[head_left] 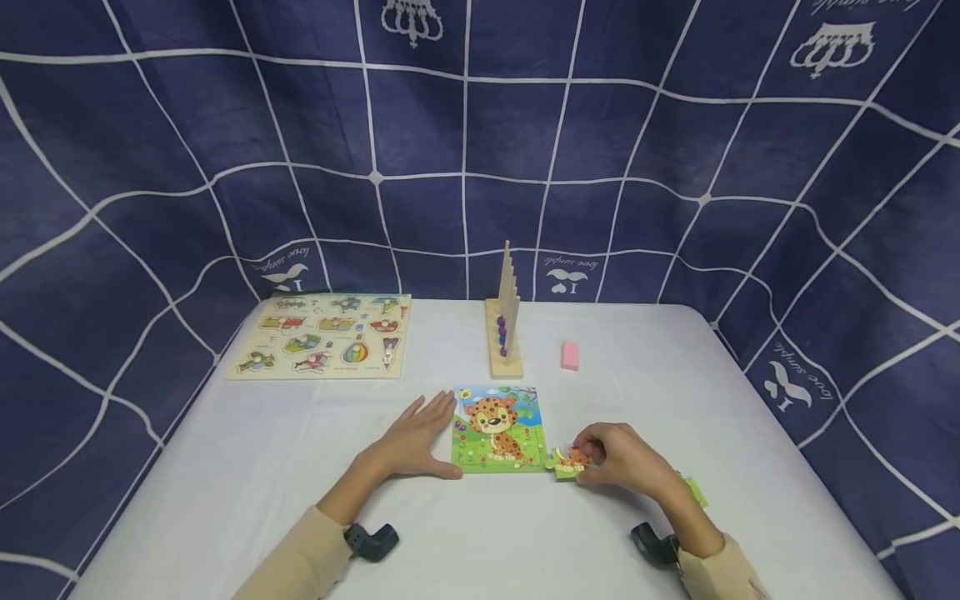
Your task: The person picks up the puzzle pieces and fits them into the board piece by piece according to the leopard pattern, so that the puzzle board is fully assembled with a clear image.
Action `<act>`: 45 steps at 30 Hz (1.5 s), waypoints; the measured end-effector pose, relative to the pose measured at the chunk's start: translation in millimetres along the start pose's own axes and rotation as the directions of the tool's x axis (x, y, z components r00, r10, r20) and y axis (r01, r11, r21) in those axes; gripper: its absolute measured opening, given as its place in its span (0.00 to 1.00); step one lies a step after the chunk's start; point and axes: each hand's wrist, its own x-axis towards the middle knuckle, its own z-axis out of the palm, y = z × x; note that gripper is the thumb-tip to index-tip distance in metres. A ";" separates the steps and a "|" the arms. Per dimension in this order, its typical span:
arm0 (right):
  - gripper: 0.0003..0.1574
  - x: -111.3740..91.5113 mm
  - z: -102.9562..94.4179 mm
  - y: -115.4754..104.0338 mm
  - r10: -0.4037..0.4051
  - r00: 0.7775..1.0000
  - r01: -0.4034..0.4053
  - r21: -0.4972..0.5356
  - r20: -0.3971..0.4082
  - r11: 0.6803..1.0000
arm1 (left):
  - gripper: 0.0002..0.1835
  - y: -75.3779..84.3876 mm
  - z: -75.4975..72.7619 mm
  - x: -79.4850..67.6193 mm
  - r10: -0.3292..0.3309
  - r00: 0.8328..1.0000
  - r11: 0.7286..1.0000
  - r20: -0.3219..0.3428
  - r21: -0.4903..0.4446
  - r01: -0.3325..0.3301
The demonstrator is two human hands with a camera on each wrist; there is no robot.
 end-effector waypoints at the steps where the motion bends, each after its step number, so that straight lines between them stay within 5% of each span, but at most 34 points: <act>1: 0.22 2.5 0.8 -1.8 -0.004 1.000 0.004 -0.002 0.002 1.000 | 0.71 0.0 -0.2 0.0 0.000 1.000 1.000 0.000 0.001 0.000; 23: 0.21 49.3 39.4 -50.9 -0.095 0.995 0.095 0.027 -0.007 0.995 | 0.70 -0.2 -1.0 0.4 -0.002 1.000 1.000 0.003 0.005 0.002; 45: 0.22 67.8 52.6 -58.1 -0.052 0.997 0.050 0.035 0.060 0.998 | 0.70 0.4 -2.5 1.7 0.002 1.000 1.000 0.002 0.003 -0.002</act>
